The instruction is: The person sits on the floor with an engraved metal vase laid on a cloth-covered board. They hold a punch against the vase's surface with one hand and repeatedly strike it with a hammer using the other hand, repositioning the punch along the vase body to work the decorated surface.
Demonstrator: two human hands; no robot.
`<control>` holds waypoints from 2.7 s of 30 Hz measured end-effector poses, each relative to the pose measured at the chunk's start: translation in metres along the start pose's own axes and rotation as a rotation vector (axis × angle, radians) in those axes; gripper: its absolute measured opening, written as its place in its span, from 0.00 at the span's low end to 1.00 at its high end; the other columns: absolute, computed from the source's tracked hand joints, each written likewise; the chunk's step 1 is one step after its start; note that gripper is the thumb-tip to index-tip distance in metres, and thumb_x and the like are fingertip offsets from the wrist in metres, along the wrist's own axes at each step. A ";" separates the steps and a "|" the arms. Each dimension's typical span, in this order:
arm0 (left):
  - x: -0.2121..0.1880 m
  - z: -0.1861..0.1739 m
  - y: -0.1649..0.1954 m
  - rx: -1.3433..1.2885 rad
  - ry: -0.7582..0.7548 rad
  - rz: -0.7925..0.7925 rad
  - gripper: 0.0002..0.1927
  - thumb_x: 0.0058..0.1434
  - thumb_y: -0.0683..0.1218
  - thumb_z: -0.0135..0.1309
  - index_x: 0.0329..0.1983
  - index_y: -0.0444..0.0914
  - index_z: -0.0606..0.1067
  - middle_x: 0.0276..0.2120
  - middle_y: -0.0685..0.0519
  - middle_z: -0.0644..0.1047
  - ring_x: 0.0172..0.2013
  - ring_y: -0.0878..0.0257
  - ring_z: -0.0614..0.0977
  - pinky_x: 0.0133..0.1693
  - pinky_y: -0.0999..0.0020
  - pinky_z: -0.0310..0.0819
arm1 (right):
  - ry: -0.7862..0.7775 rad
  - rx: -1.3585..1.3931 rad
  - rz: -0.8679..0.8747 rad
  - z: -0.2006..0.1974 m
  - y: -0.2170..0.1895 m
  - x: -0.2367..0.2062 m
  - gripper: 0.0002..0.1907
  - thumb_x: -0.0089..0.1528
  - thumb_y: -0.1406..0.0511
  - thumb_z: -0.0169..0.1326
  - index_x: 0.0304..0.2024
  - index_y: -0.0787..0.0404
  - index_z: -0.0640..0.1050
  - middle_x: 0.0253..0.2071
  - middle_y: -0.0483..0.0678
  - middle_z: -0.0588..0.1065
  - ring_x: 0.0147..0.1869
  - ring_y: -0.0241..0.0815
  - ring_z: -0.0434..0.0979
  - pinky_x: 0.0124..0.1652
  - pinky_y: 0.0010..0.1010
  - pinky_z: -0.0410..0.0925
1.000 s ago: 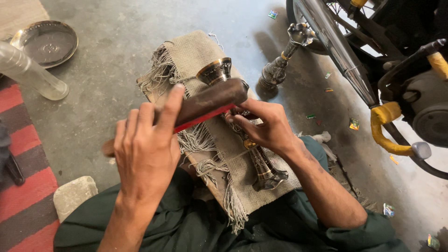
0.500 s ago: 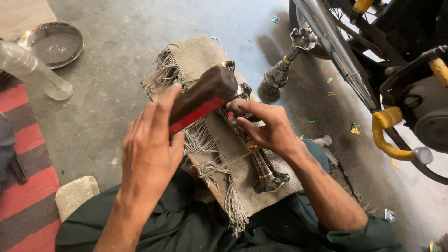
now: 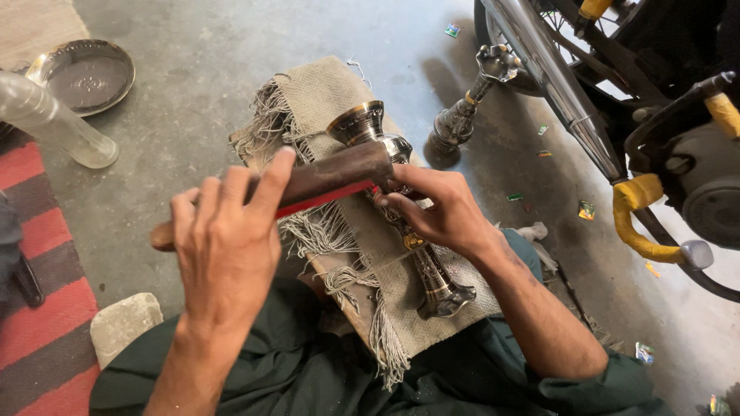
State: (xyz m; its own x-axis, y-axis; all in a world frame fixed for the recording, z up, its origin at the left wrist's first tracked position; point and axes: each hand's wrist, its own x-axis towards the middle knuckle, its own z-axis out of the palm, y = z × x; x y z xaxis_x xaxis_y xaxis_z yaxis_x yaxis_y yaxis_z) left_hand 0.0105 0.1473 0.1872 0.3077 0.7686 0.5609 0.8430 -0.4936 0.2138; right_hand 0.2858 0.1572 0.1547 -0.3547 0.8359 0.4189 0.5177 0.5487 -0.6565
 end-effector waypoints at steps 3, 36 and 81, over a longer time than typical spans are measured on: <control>0.000 -0.001 -0.002 -0.175 0.002 -0.032 0.41 0.53 0.36 0.62 0.71 0.47 0.64 0.48 0.48 0.75 0.48 0.49 0.79 0.50 0.50 0.69 | 0.013 -0.012 -0.025 0.001 0.000 0.001 0.20 0.62 0.72 0.62 0.57 0.62 0.77 0.50 0.53 0.81 0.47 0.40 0.86 0.44 0.29 0.79; -0.030 0.017 0.021 -0.640 -0.146 -0.319 0.40 0.50 0.34 0.59 0.68 0.40 0.62 0.51 0.38 0.78 0.49 0.41 0.82 0.45 0.53 0.76 | 0.049 0.315 0.119 0.004 0.011 -0.013 0.19 0.65 0.76 0.58 0.58 0.64 0.76 0.46 0.48 0.81 0.50 0.35 0.83 0.49 0.27 0.79; 0.014 -0.008 0.016 -0.092 -0.090 -0.028 0.39 0.52 0.35 0.59 0.69 0.48 0.67 0.45 0.49 0.75 0.46 0.49 0.80 0.50 0.50 0.71 | -0.014 0.132 0.067 -0.004 0.008 -0.004 0.16 0.63 0.70 0.62 0.54 0.60 0.79 0.43 0.47 0.82 0.45 0.36 0.85 0.43 0.28 0.79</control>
State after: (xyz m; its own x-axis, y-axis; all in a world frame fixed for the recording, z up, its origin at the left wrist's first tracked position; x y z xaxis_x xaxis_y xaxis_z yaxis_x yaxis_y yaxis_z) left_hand 0.0251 0.1471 0.2050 0.3265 0.8138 0.4808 0.8092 -0.5035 0.3028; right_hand 0.2947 0.1587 0.1507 -0.3340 0.8697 0.3635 0.4340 0.4842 -0.7597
